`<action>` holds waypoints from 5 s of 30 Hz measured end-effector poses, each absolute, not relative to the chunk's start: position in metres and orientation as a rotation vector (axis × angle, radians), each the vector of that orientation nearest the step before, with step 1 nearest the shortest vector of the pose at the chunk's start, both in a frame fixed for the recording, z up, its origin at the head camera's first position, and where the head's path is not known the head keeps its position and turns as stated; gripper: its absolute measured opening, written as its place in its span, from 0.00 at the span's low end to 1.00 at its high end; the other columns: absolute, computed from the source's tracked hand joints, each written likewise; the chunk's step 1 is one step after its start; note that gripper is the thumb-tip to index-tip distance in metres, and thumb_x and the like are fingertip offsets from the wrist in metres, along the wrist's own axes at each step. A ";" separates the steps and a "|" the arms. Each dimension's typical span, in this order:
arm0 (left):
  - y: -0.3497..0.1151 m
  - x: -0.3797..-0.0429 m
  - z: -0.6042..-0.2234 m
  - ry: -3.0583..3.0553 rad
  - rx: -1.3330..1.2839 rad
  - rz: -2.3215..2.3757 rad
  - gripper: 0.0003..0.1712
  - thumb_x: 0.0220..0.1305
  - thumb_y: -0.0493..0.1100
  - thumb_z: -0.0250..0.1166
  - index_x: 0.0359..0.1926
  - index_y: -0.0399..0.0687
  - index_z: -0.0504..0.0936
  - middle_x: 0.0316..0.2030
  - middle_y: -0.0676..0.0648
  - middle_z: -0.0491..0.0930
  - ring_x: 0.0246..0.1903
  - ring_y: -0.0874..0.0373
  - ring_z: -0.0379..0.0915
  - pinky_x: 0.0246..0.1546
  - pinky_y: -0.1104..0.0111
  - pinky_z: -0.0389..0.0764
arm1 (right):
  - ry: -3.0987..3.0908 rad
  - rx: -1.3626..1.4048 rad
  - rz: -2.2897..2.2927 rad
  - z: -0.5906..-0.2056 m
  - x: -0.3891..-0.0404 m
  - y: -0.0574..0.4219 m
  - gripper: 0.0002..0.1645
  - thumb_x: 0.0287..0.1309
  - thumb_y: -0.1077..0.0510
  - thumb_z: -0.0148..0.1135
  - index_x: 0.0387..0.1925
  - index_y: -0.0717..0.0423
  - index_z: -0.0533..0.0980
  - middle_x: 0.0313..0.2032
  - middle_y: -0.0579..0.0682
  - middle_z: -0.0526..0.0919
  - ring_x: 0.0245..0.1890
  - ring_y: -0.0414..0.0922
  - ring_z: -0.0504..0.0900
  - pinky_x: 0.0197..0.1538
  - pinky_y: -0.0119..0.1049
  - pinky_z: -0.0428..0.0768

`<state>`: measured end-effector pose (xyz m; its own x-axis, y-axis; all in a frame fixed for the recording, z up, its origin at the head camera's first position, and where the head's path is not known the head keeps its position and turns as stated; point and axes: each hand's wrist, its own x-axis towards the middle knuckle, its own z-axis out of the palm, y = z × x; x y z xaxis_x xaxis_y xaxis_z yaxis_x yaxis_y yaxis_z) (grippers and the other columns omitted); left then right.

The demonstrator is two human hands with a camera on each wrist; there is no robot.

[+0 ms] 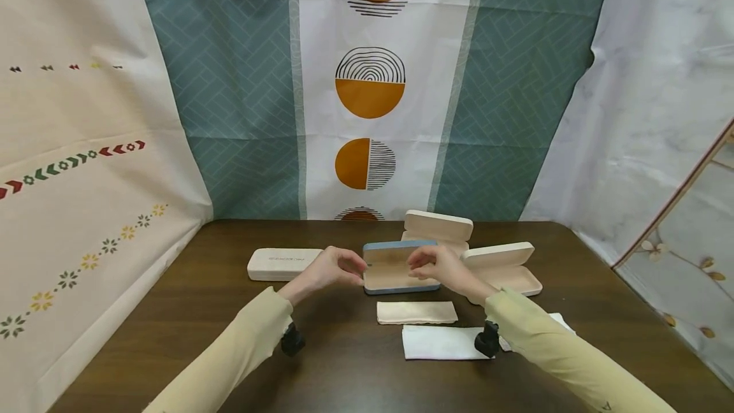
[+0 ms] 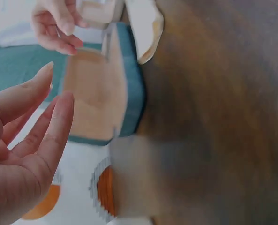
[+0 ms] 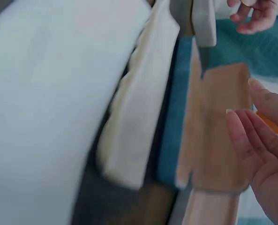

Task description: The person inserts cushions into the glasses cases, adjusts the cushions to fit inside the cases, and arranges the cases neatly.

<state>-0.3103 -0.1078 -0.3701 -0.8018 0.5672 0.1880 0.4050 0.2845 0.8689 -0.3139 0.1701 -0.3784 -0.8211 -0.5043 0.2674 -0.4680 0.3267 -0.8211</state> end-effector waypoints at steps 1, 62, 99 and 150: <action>-0.105 -0.310 -0.374 2.382 0.920 1.526 0.14 0.48 0.29 0.68 0.39 0.31 0.80 0.35 0.37 0.79 0.33 0.51 0.77 0.33 0.64 0.77 | 2.535 -0.929 -1.538 -0.382 -0.313 0.175 0.10 0.51 0.69 0.62 0.37 0.68 0.76 0.35 0.62 0.78 0.34 0.49 0.79 0.35 0.37 0.78; -0.062 -0.303 -0.402 2.555 0.856 1.143 0.07 0.46 0.30 0.69 0.22 0.40 0.78 0.17 0.52 0.73 0.16 0.61 0.69 0.16 0.70 0.75 | 2.538 -0.974 -1.068 -0.398 -0.302 0.227 0.11 0.46 0.69 0.66 0.31 0.63 0.72 0.26 0.48 0.76 0.28 0.43 0.74 0.33 0.35 0.75; -0.072 -0.326 -0.416 2.344 0.415 2.031 0.09 0.50 0.22 0.62 0.33 0.29 0.74 0.24 0.44 0.73 0.23 0.56 0.71 0.27 0.62 0.79 | 2.882 -0.510 -1.618 -0.411 -0.321 0.192 0.04 0.50 0.71 0.63 0.30 0.70 0.78 0.26 0.54 0.80 0.22 0.48 0.76 0.27 0.37 0.76; -0.073 -0.329 -0.409 2.864 0.604 1.382 0.08 0.43 0.28 0.71 0.26 0.38 0.80 0.23 0.49 0.76 0.22 0.60 0.70 0.21 0.71 0.72 | 3.140 -0.543 -1.255 -0.422 -0.323 0.188 0.13 0.44 0.73 0.65 0.36 0.68 0.78 0.30 0.53 0.77 0.29 0.47 0.76 0.31 0.37 0.75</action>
